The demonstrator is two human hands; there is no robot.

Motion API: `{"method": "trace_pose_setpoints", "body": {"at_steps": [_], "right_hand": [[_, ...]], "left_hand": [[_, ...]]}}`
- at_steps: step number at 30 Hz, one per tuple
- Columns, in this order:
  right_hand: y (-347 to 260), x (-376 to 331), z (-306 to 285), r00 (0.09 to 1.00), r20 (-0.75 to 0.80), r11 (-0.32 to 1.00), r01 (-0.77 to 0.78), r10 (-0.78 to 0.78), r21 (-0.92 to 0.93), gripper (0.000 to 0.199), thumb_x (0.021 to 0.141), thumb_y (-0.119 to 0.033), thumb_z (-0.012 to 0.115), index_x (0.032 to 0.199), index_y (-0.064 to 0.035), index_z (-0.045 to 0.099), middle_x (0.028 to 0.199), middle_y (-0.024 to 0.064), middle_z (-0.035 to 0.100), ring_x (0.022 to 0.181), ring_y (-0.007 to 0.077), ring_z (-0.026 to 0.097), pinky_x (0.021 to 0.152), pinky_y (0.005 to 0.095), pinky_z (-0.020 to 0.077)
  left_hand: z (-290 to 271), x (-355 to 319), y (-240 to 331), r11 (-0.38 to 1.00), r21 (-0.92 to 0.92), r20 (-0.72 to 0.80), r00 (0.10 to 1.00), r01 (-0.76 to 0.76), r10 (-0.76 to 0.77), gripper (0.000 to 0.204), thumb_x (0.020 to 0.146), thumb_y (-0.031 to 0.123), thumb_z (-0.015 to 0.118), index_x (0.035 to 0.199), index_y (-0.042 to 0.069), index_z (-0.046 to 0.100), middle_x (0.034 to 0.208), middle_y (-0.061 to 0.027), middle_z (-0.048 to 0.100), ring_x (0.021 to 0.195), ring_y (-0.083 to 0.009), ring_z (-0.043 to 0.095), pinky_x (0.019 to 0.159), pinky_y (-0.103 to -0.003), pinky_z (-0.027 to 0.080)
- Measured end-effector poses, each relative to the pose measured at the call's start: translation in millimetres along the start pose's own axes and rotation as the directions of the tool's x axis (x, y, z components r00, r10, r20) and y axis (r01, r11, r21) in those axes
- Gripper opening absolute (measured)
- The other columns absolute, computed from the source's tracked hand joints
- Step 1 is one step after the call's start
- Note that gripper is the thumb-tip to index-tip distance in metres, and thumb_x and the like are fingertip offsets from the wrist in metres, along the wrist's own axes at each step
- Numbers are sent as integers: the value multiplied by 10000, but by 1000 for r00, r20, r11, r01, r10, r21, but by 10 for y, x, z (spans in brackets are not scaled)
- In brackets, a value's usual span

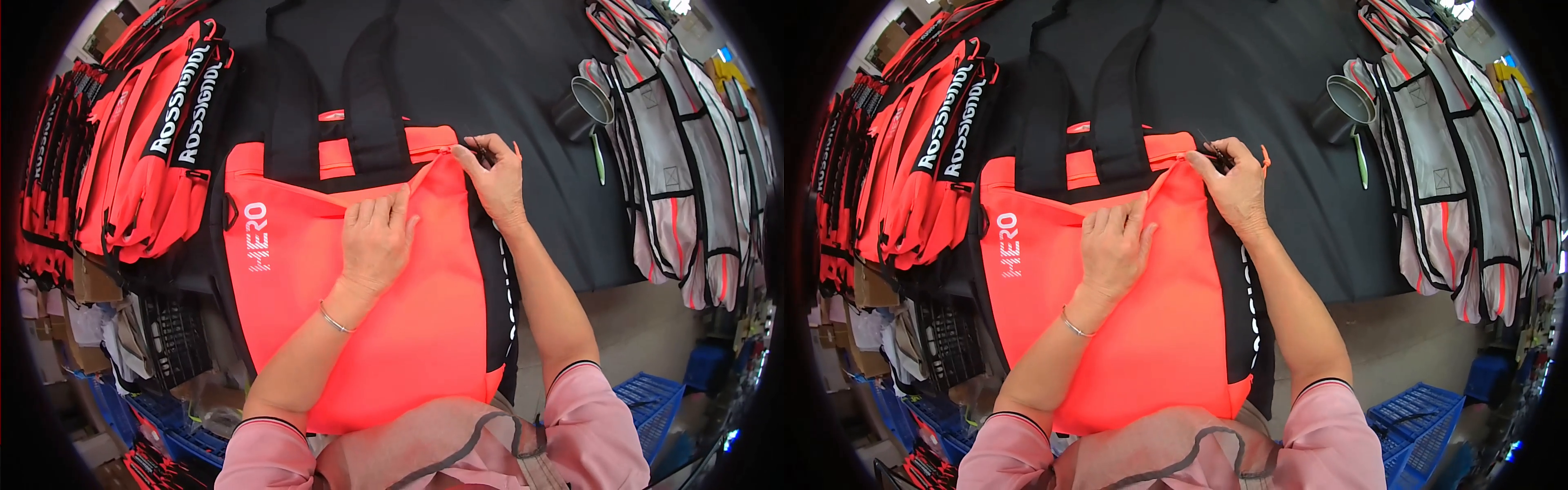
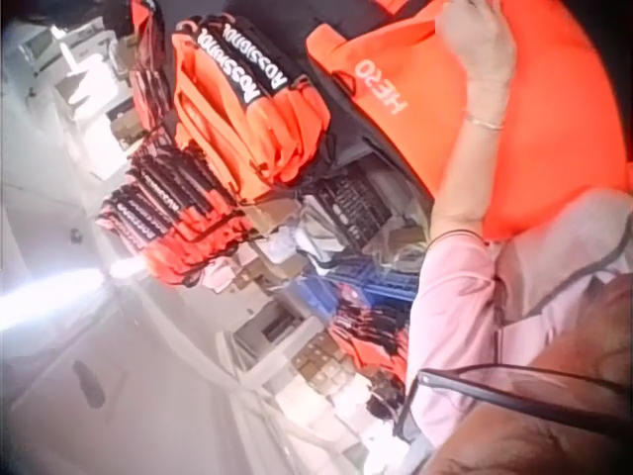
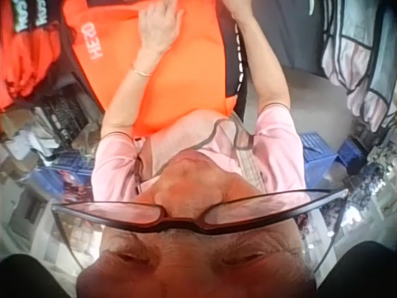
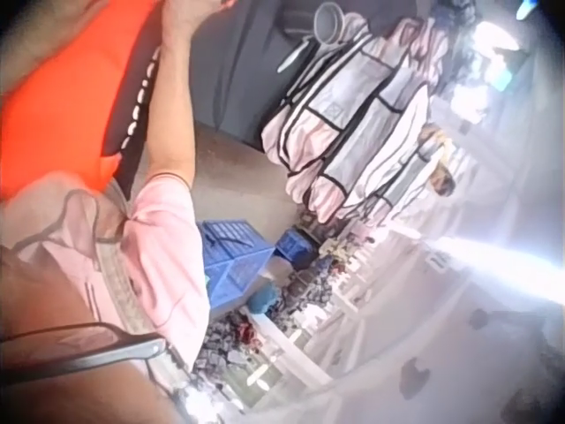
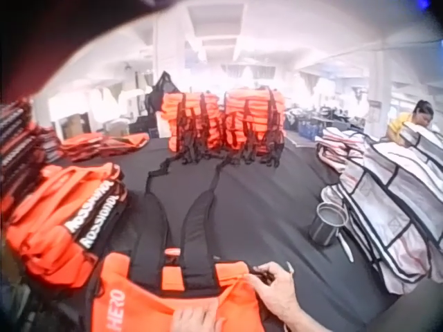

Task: Folding, inspecting, and organizing athletic backpack style bags at a manufacturing workstation.

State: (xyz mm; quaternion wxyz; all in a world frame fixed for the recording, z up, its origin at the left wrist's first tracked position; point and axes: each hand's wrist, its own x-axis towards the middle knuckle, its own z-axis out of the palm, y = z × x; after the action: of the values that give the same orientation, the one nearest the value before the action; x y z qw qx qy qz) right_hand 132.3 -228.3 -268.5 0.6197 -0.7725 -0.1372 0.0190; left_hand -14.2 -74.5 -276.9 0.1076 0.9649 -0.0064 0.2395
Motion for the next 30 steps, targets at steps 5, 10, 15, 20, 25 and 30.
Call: {"method": "trace_pose_setpoints", "body": {"at_steps": [5,10,15,20,25,30], "right_hand": [[-249,4,166,994,-88,892,15,-62,-452,578,720,-432,829,1005,31,631,903,124,671,841,206,646,785,333,500],[-176,-44,220,992,-83,864,37,-91,-502,472,724,-256,782,1048,11,568,1000,131,632,909,244,636,831,360,504],[-132,-71,185,994,-67,873,41,-83,-486,451,744,-254,756,1067,-20,546,1068,116,590,935,283,640,798,405,528],[-99,-80,192,991,-76,876,64,-114,-478,451,742,-250,762,1068,-25,547,1063,113,588,930,280,640,779,403,532],[-149,-80,192,995,-83,895,20,-63,-446,432,725,-230,774,1032,-13,561,1011,105,607,920,244,628,824,359,507],[-121,-66,169,995,-70,896,38,-77,-441,434,717,-228,781,1023,-12,562,1013,108,608,923,246,626,826,357,506]], "left_hand": [[30,102,3,998,-24,-179,983,-53,48,312,848,184,696,1126,46,664,988,-77,599,904,-247,616,723,-370,498],[47,441,-176,917,-356,-115,965,180,-234,147,865,132,698,1003,82,704,879,-86,618,628,-213,603,560,-344,484],[128,591,-202,961,-245,-75,986,127,-150,131,848,186,725,966,128,724,732,-48,596,595,-224,606,517,-335,473],[203,616,-144,991,-113,-86,993,71,-81,79,853,188,713,895,123,698,718,-46,567,586,-244,609,494,-352,475],[240,642,-111,996,-74,-3,998,55,-55,86,887,146,660,881,82,604,810,-61,581,647,-276,627,518,-378,487],[268,464,-223,909,-365,-80,966,203,-247,88,945,103,579,894,39,548,850,-110,585,739,-314,604,589,-374,501]]}}
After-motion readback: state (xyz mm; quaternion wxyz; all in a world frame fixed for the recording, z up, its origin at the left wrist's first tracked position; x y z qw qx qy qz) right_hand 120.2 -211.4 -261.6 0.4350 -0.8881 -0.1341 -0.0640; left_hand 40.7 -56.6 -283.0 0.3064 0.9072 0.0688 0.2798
